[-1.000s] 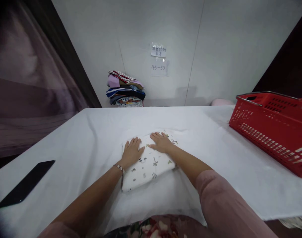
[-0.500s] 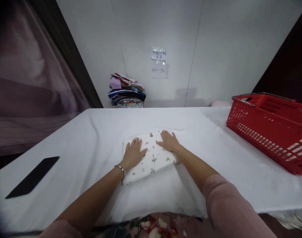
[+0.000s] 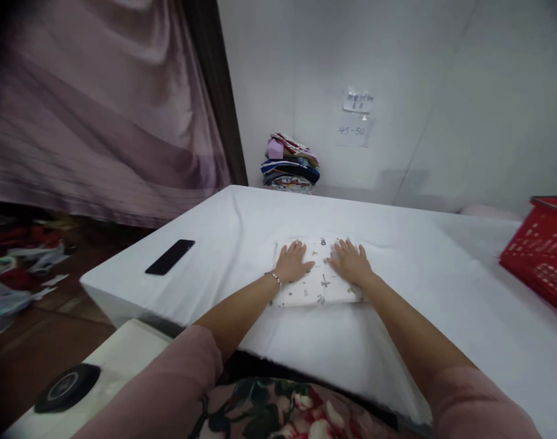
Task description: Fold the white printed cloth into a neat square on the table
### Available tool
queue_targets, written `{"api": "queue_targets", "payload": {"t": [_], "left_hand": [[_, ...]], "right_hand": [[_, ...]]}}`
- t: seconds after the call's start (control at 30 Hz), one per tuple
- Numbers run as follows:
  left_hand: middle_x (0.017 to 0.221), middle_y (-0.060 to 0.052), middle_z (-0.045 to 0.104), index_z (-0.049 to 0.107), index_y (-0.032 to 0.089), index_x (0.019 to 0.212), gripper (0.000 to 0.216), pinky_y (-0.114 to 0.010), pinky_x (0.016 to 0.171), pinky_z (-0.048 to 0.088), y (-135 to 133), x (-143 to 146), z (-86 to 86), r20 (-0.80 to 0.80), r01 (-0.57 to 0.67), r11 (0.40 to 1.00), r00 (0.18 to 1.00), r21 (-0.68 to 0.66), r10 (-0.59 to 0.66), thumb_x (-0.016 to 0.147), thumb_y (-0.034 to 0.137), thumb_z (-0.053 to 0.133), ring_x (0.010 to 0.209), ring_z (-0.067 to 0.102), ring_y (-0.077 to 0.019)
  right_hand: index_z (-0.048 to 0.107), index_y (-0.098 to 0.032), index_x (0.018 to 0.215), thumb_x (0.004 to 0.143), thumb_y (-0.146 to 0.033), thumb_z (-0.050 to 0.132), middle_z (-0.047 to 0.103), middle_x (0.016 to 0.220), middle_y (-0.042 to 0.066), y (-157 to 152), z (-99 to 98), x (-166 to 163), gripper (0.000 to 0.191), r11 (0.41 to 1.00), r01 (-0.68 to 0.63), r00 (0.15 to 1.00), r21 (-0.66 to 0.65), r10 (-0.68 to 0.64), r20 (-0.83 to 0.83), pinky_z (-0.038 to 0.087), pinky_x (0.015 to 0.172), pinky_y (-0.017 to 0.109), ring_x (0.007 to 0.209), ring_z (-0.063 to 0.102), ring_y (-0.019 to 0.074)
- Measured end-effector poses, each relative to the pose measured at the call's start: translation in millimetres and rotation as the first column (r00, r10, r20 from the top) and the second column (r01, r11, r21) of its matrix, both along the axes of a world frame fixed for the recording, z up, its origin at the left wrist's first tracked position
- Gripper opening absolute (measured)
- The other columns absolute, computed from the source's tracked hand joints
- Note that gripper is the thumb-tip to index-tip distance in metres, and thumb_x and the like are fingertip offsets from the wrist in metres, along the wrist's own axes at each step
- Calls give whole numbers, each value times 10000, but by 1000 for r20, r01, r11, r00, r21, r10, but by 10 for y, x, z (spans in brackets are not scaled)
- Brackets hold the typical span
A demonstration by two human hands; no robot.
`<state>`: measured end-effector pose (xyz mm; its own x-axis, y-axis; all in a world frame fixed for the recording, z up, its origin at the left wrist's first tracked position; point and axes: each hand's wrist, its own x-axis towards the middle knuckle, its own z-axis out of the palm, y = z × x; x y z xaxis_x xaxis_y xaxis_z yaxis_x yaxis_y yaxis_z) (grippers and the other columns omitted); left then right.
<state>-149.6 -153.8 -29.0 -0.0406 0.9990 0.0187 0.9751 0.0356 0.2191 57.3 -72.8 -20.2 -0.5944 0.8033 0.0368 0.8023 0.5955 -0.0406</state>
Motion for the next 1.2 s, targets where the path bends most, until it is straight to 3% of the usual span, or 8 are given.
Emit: {"api": "queue_targets", "payload": {"t": [0.2, 0.3, 0.43, 0.63, 0.73, 0.87, 1.0, 1.2], "left_hand": [[1499, -68, 155, 264, 185, 1385, 715, -447, 1110, 69, -87, -23, 100, 101, -11, 1000, 995, -4, 11, 808, 607, 261, 1380, 65, -211], [1500, -60, 153, 273, 193, 1373, 667, -439, 1111, 81, -256, -105, 109, 133, -76, 994, 989, 81, 65, 831, 580, 251, 1381, 60, -210], [1492, -89, 174, 285, 169, 1362, 654, -452, 1107, 96, -417, -229, 69, 130, -149, 987, 982, 61, 140, 837, 560, 275, 1378, 79, -231], [1488, -76, 193, 314, 189, 1347, 600, -451, 1110, 82, -125, -258, 93, 45, -118, 988, 992, 102, 114, 849, 525, 284, 1377, 85, -230], [1480, -80, 219, 324, 195, 1344, 610, -464, 1100, 103, 65, -263, 89, 33, -151, 987, 988, 58, 149, 847, 545, 272, 1371, 120, -239], [1458, -71, 280, 345, 209, 1327, 587, -467, 1082, 152, 141, -289, 38, 35, -179, 983, 984, 48, 177, 857, 547, 244, 1349, 185, -239], [1403, -79, 374, 382, 207, 1293, 559, -460, 1069, 171, 129, -301, 18, 20, -170, 982, 985, 83, 169, 866, 538, 239, 1312, 250, -238], [1395, -95, 383, 392, 189, 1301, 602, -532, 1074, 47, 184, -286, 55, -43, -159, 983, 986, 86, 164, 848, 567, 270, 1306, 240, -278]], "right_hand": [[317, -256, 1385, 864, -597, 191, 212, 1488, 39, -135, -137, -22, 635, 999, -1, 999, -39, 2, 35, 144, 1064, 499, 1359, 164, 244], [325, -255, 1381, 862, -597, 201, 217, 1486, 36, -120, -140, -14, 634, 999, 5, 999, -43, -3, 32, 143, 1067, 492, 1359, 164, 241], [359, -247, 1360, 863, -585, 217, 238, 1479, 49, -131, -83, -54, 618, 999, 6, 1000, -47, -5, 30, 149, 1059, 509, 1353, 183, 253], [295, -193, 1395, 873, -574, 205, 199, 1487, 85, -96, 53, -408, 653, 997, -75, 997, -26, 75, -31, 115, 1072, 491, 1364, 136, 247], [288, -192, 1400, 864, -596, 213, 204, 1486, 87, 46, 74, -529, 675, 992, -116, 993, -44, 115, -37, 99, 1077, 485, 1366, 130, 245], [295, -210, 1396, 859, -609, 197, 240, 1476, 76, 277, 7, -456, 677, 995, -44, 999, -90, 42, -24, 118, 1071, 492, 1358, 164, 250], [290, -221, 1396, 850, -627, 175, 271, 1466, 67, 389, -102, -366, 690, 996, -62, 997, -65, 58, -59, 129, 1073, 485, 1354, 177, 250], [312, -228, 1381, 850, -627, 190, 319, 1443, 76, 409, -176, -385, 677, 997, -67, 995, -48, 63, -83, 128, 1067, 491, 1339, 218, 249]]}}
